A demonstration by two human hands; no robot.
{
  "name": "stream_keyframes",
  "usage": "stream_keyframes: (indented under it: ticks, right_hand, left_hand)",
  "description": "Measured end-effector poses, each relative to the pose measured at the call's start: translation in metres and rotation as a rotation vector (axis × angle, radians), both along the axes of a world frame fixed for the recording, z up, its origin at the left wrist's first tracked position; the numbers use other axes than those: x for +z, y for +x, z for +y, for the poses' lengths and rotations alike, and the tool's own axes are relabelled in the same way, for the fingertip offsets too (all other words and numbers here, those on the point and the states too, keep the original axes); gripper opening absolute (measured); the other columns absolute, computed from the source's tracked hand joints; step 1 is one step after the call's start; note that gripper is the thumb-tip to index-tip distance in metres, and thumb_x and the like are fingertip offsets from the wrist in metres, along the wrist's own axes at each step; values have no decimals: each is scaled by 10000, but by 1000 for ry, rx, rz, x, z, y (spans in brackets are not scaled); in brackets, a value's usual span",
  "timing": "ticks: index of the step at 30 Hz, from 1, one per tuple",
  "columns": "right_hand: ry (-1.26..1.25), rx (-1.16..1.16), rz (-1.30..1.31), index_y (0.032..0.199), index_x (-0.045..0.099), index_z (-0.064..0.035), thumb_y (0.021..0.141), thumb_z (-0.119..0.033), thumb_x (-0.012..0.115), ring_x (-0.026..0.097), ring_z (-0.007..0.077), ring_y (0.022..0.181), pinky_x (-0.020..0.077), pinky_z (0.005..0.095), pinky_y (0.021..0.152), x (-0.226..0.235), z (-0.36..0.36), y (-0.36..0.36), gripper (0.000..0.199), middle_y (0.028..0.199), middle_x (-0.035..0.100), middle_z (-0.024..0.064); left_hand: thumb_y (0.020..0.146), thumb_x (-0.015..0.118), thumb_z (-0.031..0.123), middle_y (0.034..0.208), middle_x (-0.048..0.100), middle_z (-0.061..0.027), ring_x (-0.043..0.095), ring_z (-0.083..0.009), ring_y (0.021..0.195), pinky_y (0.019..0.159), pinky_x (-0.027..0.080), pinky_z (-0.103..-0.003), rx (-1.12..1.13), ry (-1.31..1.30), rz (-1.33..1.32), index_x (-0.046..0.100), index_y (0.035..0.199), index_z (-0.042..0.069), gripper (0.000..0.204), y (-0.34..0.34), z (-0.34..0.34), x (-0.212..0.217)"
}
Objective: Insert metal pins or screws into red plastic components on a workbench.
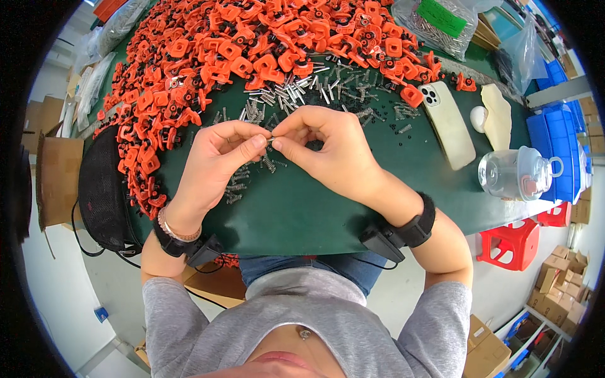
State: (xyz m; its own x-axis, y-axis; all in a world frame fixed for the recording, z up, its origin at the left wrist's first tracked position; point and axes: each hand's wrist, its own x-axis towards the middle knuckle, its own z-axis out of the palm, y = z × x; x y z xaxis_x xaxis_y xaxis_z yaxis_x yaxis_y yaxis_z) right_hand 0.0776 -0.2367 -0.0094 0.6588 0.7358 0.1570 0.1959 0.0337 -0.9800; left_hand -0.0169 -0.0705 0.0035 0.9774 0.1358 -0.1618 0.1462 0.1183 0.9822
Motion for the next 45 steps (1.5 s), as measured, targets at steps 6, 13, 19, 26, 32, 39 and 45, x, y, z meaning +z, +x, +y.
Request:
stream_keyframes:
  ticks: [6,13,19,26,32,39,45]
  right_hand:
    - [26,24,171,911,628,27,812,-27,621,597,71,735,497,211,671,2,2,-8,114,794,644,45]
    - [103,182,241,924,625,34,800,30,614,597,102,805,505,237,740,4,0,0,125,907,615,59]
    - [55,157,-314,950,641,-7,716,42,659,619,197,799,505,280,713,13,2,-2,240,904,613,82]
    - [88,26,-508,945,632,-12,716,18,657,621,249,776,512,311,669,3,5,-9,233,883,626,109]
    - [47,34,-667,923,619,-2,730,-3,646,619,278,765,522,323,660,-2,5,-7,194,877,621,120]
    - [-53,-63,-677,903,613,-2,727,3,643,619,277,708,516,318,626,-2,3,1,179,840,624,135]
    - [-101,-27,-415,901,635,-5,740,-2,650,641,218,712,513,274,623,2,3,-2,162,799,637,116]
  left_hand:
    - [796,664,74,843,642,-51,587,-85,746,685,467,-207,47,-84,-10,618,948,-4,176,1,-1,-3]
    - [746,702,43,852,645,-63,613,-107,788,732,483,-220,-38,-96,29,594,993,-6,274,3,3,1]
    - [738,699,28,851,649,-69,606,-104,740,683,480,-217,-96,-201,46,591,999,-14,286,2,5,1]
    - [743,674,-4,824,655,-68,604,-98,730,668,476,-197,-2,-186,59,571,1059,-27,333,1,-1,0]
    - [745,668,-12,884,654,-94,625,-126,817,752,500,-233,-6,-100,55,548,1105,-40,380,1,-3,-1]
    - [737,643,17,924,654,-91,613,-118,816,694,484,-259,-15,685,-21,593,1064,20,331,2,27,17]
    - [709,638,32,851,601,-98,553,-207,730,689,457,-310,255,1412,-74,607,962,54,256,-3,90,2]
